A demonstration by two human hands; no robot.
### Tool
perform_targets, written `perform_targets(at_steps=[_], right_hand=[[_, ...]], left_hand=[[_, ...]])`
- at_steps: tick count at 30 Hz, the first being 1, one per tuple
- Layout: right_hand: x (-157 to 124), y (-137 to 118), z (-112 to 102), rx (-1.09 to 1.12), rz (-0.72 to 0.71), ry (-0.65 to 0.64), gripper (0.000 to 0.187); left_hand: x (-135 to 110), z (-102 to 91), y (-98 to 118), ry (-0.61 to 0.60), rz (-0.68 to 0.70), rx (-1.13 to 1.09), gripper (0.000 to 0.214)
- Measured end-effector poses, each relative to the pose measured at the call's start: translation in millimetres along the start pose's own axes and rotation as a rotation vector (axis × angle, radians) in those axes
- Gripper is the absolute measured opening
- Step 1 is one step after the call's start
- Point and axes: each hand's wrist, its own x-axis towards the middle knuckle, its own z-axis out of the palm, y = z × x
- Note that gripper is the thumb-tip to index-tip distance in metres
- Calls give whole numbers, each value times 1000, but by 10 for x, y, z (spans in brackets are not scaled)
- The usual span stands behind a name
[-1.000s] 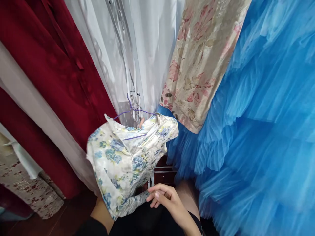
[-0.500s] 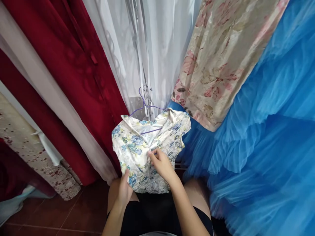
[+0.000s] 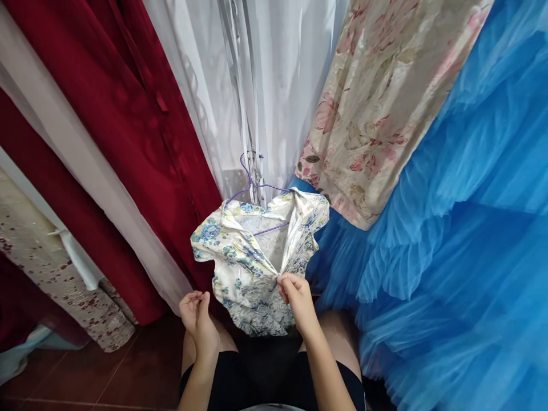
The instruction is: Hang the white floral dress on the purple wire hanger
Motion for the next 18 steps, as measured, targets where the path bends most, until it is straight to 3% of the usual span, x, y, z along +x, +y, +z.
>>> perform_targets(at_steps=[1, 3, 5, 7, 10, 13, 18], right_hand=[[-48, 4, 0, -10, 3, -16, 37], [-113, 4, 36, -68, -21, -64, 37], [-143, -18, 95, -153, -57, -119, 37], [-146, -71, 136, -238, -101, -156, 39], [-84, -219, 100, -430, -178, -185, 41], [89, -435, -49, -768, -313, -233, 36], [612, -903, -235, -1153, -655, -521, 27]], left_hand=[[-49, 33, 38, -30, 109, 52, 27], [-203, 150, 127, -271, 234, 144, 23], [-373, 316, 201, -574, 266, 194, 23], [-493, 493, 244, -734, 267, 195, 26], [-517, 688, 285, -741, 272, 178, 15], [-407, 739, 368, -793, 314, 189, 5], [-211, 646, 533, -938, 362, 277, 12]])
